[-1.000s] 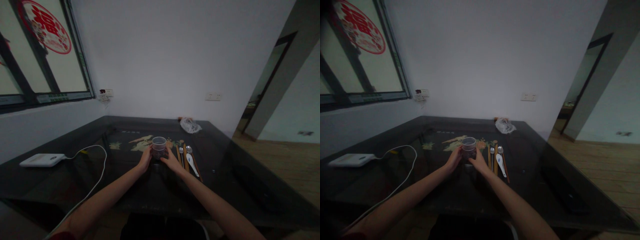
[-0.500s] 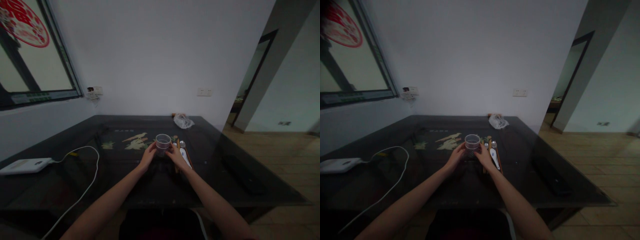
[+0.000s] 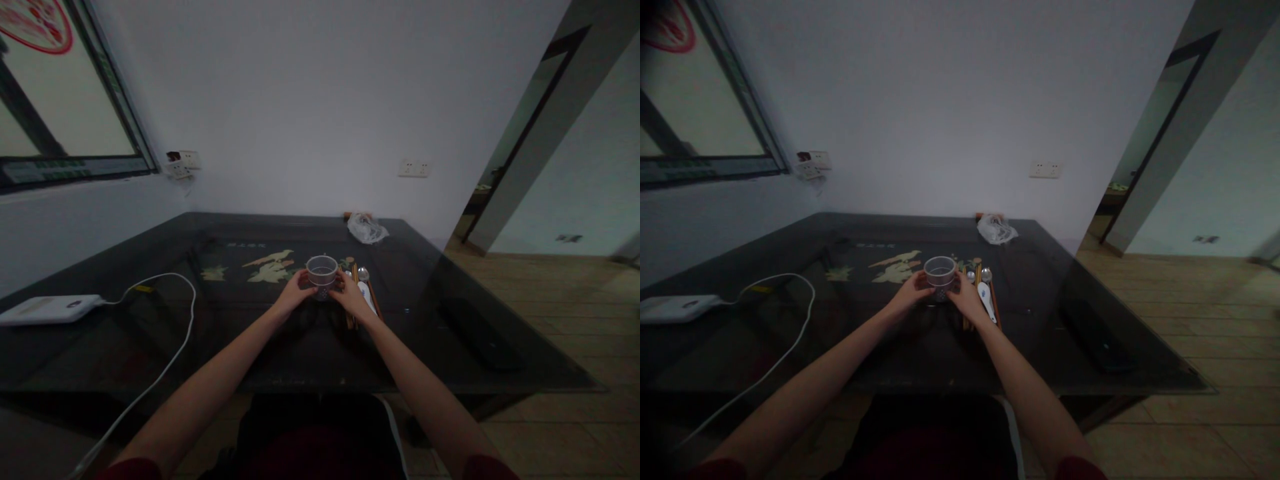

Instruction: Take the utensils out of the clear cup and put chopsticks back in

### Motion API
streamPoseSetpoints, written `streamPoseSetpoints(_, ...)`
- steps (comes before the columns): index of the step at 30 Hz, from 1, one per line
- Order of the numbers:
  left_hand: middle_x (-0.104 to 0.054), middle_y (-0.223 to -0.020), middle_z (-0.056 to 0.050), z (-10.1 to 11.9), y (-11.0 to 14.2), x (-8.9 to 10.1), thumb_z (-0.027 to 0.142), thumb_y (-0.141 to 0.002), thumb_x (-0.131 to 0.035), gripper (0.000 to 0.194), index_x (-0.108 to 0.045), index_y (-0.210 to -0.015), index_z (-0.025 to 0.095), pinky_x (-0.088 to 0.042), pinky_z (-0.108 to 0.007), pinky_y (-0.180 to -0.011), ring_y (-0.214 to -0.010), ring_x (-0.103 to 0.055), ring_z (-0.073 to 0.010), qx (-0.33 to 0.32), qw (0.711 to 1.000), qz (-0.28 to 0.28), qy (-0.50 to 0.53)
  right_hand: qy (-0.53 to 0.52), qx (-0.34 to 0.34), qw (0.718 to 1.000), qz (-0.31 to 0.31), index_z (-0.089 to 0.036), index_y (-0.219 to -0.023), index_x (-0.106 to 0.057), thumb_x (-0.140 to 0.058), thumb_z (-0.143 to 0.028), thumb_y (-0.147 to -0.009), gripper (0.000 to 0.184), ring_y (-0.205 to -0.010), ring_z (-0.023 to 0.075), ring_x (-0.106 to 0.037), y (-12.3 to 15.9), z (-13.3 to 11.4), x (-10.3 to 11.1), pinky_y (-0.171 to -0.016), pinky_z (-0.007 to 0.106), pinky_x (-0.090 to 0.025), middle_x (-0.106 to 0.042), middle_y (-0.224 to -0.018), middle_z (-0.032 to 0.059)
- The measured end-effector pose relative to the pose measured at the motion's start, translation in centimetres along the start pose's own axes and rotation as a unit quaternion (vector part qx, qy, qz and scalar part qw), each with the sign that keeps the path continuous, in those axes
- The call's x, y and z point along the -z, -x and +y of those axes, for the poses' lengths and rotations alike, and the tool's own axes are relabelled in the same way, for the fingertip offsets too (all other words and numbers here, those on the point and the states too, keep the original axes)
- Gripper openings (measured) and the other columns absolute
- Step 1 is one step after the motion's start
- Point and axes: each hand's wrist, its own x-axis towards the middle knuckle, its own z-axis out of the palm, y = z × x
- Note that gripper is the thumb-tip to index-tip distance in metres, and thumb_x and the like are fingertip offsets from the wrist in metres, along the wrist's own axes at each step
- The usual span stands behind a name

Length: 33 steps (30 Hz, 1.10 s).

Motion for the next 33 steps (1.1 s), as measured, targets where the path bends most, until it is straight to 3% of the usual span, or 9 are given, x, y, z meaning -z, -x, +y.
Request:
streamPoseSetpoints(6, -0.059, -0.120, -0.016, 0.5, 0.1, 0.2, 0.019, -0.057, -0.078, 0.062, -0.052, -0.112, 0.014, -0.042, -0.044, -0.096, -0.113, -0.055, -0.0279, 0.015, 1.000, -0.015, -0.013, -0.001, -0.002, 1.000, -0.014, -0.016, -0.117, -0.048, -0.063, -0.009, -0.067, 0.053, -0.098, 0.0202, -0.063, -0.1, 0.3, 0.3, -0.087, 0.039, -0.051, -0.061, -0.113, 0.0121)
streamPoseSetpoints(20, -0.052, -0.128, -0.018, 1.6, 0.7, 0.0, 0.023, -0.058, -0.078, 0.065, -0.049, -0.115, 0.013, -0.038, -0.045, -0.101, -0.119, -0.050, -0.0291, 0.018, 0.997, -0.047, -0.053, 0.014, -0.006, 1.000, -0.021, -0.016, -0.115, -0.051, -0.071, -0.010, -0.061, 0.059, -0.092, 0.0197, -0.065, -0.4, 0.7, 0.7, -0.083, 0.037, -0.053, -0.063, -0.105, 0.0090)
streamPoseSetpoints(33, -0.052, -0.128, -0.018, 1.7, 0.8, -0.2, 0.023, -0.057, -0.079, 0.068, -0.050, -0.118, 0.014, -0.038, -0.046, -0.100, -0.120, -0.048, -0.0312, 0.018, 0.997, -0.036, -0.061, 0.007, -0.008, 0.999, -0.033, -0.017, -0.113, -0.051, -0.072, -0.008, -0.060, 0.059, -0.090, 0.0185, -0.065, -0.5, 0.8, 0.9, -0.081, 0.036, -0.053, -0.063, -0.102, 0.0070)
